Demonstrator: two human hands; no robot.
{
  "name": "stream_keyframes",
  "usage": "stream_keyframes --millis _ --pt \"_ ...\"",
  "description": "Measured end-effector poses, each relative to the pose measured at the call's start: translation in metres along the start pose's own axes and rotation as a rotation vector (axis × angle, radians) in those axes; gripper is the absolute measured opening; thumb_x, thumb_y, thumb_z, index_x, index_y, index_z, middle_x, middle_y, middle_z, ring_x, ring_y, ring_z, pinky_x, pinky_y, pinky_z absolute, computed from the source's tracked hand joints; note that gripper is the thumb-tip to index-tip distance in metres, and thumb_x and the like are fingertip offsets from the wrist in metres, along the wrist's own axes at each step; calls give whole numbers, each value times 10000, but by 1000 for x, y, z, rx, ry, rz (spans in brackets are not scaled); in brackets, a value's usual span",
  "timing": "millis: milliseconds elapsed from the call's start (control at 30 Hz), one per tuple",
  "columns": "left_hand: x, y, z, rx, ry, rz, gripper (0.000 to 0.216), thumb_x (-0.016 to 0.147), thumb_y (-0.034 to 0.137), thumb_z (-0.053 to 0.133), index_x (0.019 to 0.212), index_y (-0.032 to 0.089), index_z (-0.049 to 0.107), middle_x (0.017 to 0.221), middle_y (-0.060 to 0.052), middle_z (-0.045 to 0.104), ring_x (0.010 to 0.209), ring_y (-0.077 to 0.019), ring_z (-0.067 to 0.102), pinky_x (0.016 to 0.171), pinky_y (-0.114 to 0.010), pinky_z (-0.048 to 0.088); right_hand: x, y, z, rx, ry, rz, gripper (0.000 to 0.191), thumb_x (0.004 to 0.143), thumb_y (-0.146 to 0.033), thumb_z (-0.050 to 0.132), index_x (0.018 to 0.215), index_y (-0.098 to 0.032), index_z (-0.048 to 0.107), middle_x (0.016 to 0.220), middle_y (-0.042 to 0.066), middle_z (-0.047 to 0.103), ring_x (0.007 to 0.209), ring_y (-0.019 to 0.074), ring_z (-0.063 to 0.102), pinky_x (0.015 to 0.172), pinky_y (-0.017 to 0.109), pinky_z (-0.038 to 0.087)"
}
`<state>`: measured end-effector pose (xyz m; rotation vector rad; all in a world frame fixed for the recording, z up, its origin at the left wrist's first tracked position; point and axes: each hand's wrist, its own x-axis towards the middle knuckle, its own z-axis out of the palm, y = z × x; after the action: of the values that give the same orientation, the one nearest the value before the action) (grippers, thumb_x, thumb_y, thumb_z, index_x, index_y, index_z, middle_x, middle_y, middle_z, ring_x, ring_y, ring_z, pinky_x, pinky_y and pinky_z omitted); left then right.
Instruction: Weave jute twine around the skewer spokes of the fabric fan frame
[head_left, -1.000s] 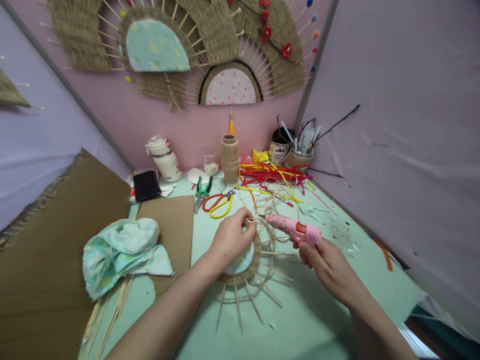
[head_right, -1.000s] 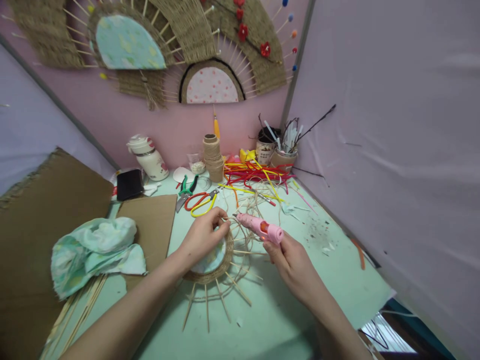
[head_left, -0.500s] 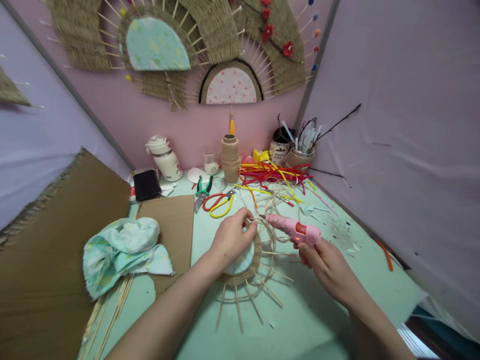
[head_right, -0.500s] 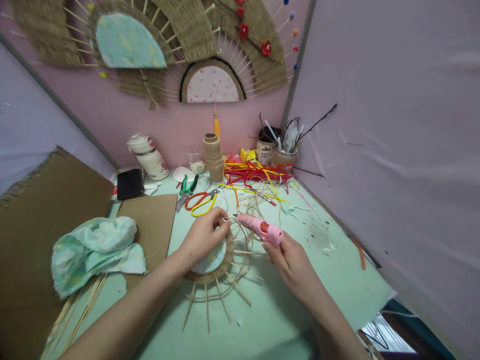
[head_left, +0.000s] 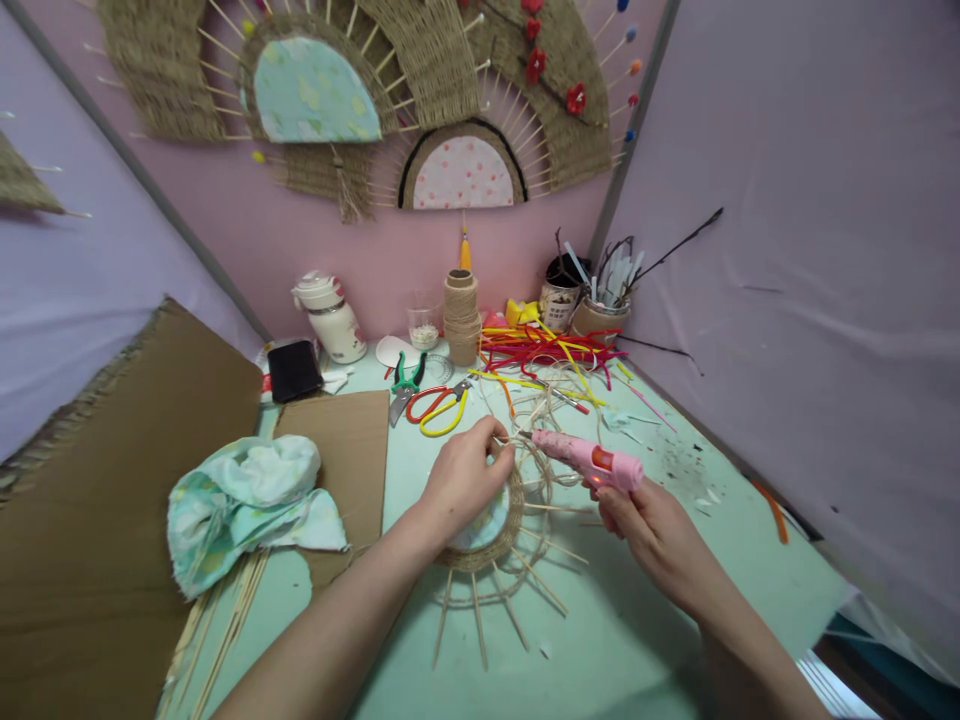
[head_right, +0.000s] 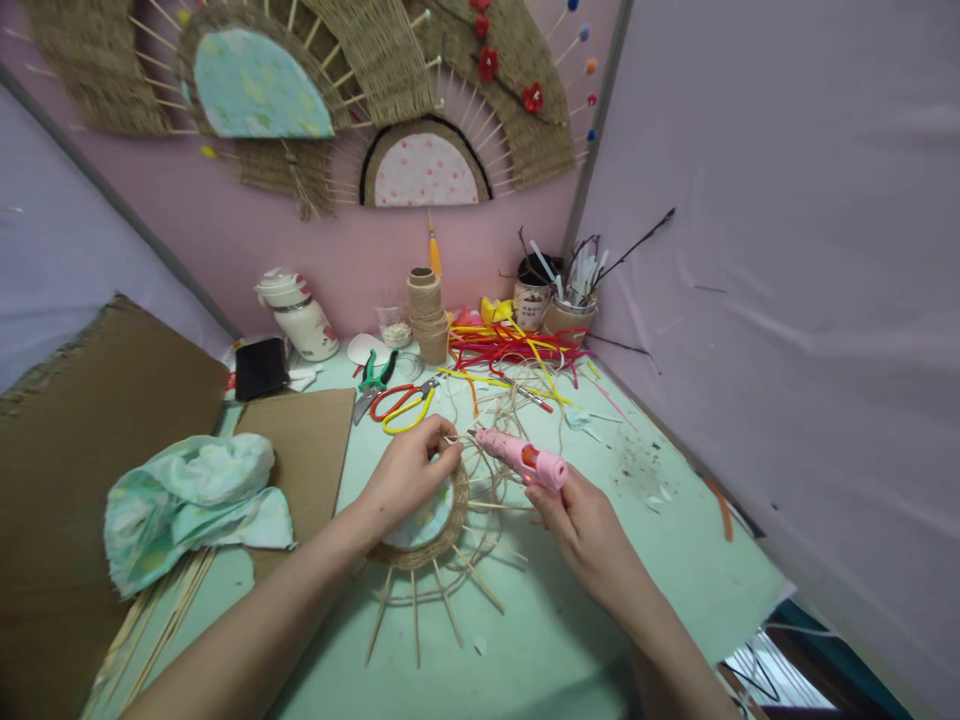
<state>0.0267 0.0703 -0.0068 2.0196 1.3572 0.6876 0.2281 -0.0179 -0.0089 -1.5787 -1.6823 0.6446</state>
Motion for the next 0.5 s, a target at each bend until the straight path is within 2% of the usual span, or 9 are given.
stream_keyframes --millis 300,367,500 --pt "1 0 -1 -41 -4 -7 88 799 273 498 855 219 540 653 34 579 628 -139 515 593 -242 324 0 5 0 -49 28 -10 359 899 -494 405 837 -233 643 534 16 536 596 218 567 540 297 442" --pt "2 -2 0 -131 -21 -6 134 807 282 504 925 220 522 629 48 566 615 -134 510 596 -241 333 2 8 -8 -81 65 -4 364 898 -498 398 840 -233 640 558 23 555 602 219 569 545 299 439" --pt "4 -5 1 -387 -74 -43 308 814 295 523 1100 214 443 599 78 516 568 -111 468 566 -223 335 9 24 -36 -189 223 58 349 894 -486 403 849 -215 618 652 55 602 645 225 577 575 310 435"
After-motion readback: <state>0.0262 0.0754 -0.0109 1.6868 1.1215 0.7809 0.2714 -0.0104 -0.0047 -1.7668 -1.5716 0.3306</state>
